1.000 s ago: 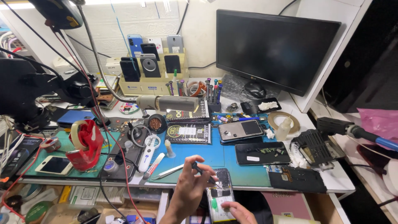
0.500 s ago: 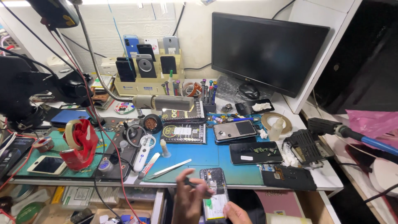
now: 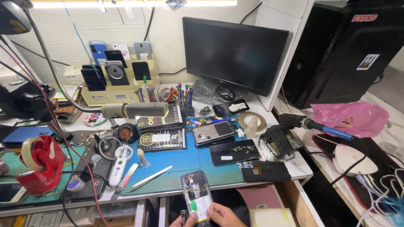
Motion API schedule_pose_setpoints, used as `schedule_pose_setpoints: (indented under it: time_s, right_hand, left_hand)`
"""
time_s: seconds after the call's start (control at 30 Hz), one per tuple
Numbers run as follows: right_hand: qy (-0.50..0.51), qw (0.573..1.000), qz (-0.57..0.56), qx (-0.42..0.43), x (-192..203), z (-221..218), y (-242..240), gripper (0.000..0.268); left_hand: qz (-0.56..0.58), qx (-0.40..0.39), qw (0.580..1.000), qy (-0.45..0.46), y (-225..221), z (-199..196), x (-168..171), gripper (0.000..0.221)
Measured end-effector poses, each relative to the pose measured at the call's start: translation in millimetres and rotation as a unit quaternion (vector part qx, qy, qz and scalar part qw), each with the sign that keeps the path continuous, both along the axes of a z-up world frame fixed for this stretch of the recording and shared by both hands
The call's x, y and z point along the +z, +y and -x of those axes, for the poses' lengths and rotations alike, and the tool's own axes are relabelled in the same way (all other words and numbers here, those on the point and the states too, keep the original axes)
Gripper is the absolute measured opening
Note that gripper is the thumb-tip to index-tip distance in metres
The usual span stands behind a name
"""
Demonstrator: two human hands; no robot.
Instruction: Inspecting a disassembled mobile phone and its battery on a repair bench
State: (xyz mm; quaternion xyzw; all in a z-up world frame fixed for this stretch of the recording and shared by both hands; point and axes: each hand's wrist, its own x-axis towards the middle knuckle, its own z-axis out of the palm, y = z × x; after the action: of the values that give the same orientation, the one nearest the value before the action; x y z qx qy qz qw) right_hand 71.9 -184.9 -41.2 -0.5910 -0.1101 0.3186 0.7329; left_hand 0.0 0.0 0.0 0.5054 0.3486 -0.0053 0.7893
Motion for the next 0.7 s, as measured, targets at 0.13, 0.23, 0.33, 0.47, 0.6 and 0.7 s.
schedule_pose_setpoints:
  time_s: [0.13, 0.23, 0.33, 0.47, 0.6, 0.7]
  right_hand:
    - [0.097, 0.983, 0.153, -0.036, 148.6, 13.8, -32.5, 0.036]
    - [-0.036, 0.931, 0.224, -0.288, 142.0, -12.2, -66.9, 0.026]
    - [-0.159, 0.806, 0.435, -0.369, 159.5, -27.5, -86.7, 0.029]
    - [-0.278, 0.760, 0.443, -0.387, 132.5, -71.8, -119.1, 0.027]
    - [-0.227, 0.719, 0.569, -0.328, 140.2, -85.0, -122.7, 0.038]
    - [-0.217, 0.723, 0.585, -0.297, 132.1, -96.3, -129.4, 0.041]
  left_hand:
    - [0.073, 0.009, 0.997, 0.000, -3.3, 0.8, 29.3, 0.038]
    - [0.005, -0.029, 0.999, 0.041, 3.7, -2.0, 10.8, 0.034]
    - [-0.035, -0.028, 0.999, 0.022, 1.7, 1.1, 8.6, 0.033]
    - [0.048, 0.018, 0.999, -0.001, -0.1, -2.0, 3.6, 0.032]
    - [-0.035, -0.013, 0.999, 0.013, 3.3, 0.9, 0.7, 0.030]
    - [-0.018, -0.007, 1.000, 0.002, 2.4, 1.8, 6.0, 0.032]
